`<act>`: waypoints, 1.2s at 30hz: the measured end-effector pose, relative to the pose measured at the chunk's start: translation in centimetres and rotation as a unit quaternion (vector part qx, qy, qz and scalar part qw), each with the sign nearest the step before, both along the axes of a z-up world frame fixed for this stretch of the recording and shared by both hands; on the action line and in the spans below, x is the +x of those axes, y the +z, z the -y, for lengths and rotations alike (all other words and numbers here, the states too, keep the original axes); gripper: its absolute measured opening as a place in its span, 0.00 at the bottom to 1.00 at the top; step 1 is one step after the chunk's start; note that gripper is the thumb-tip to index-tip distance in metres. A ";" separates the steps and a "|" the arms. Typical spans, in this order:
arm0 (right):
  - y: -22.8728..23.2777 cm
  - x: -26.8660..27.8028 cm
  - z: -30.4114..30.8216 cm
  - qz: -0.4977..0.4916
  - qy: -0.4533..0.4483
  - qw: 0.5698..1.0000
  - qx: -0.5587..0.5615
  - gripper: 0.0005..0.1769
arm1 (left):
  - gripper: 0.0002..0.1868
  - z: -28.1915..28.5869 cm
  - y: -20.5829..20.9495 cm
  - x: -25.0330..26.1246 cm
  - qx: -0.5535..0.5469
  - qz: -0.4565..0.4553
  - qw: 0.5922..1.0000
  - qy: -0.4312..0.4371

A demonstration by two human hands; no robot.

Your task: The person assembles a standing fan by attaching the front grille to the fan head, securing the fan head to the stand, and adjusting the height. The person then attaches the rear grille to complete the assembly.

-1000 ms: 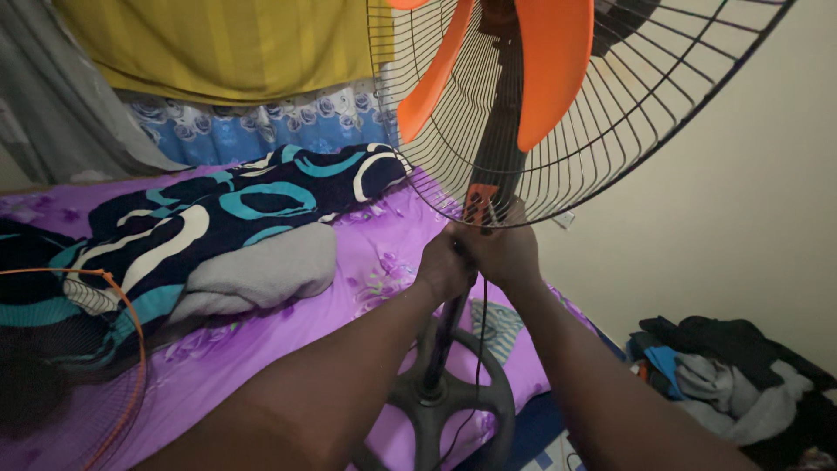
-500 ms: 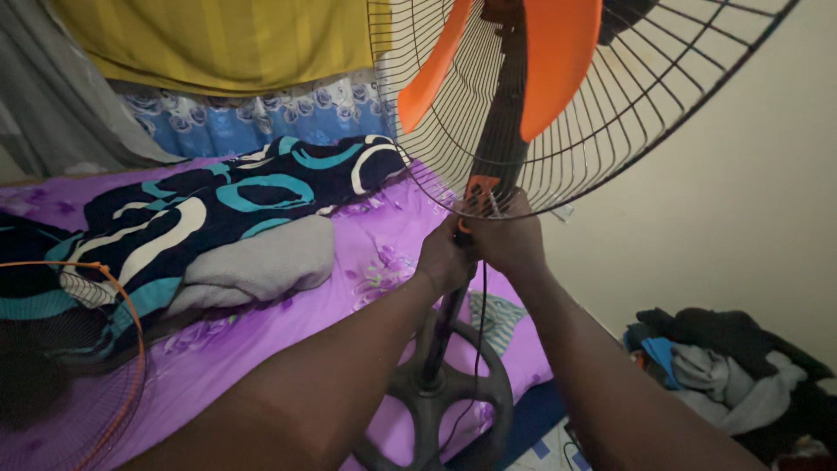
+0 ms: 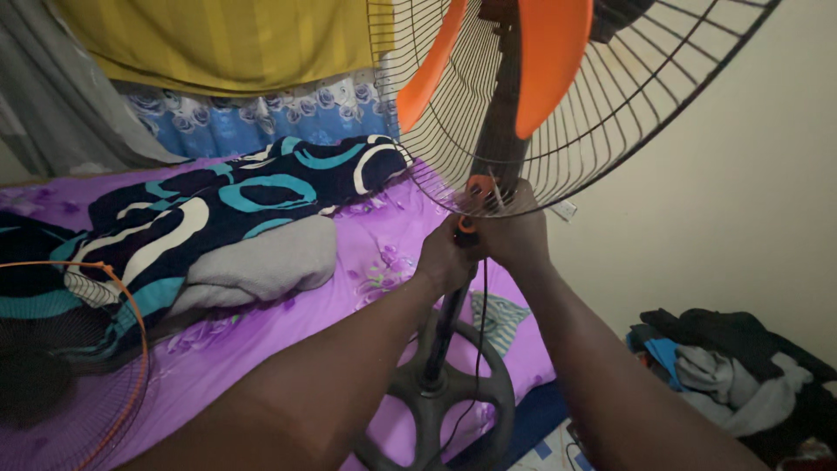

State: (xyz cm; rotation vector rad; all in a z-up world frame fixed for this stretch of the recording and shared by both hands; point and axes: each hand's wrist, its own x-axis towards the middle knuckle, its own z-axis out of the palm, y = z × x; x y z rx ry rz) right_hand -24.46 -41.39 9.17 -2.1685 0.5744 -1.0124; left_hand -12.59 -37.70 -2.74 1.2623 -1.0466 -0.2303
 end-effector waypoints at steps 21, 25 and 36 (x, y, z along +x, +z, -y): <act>0.7 0.3 2.9 0.098 -0.161 0.856 -0.482 0.34 | 0.30 -1.3 1.4 -1.3 0.060 -0.034 0.997 0.036; 2.5 1.6 3.2 0.060 -0.079 0.950 -0.296 0.41 | 0.33 -2.7 3.5 -2.3 0.126 -0.034 0.990 0.061; 3.1 -0.7 3.0 0.190 0.126 0.971 0.069 0.23 | 0.40 -0.6 -3.0 1.5 0.206 -0.046 0.977 -0.021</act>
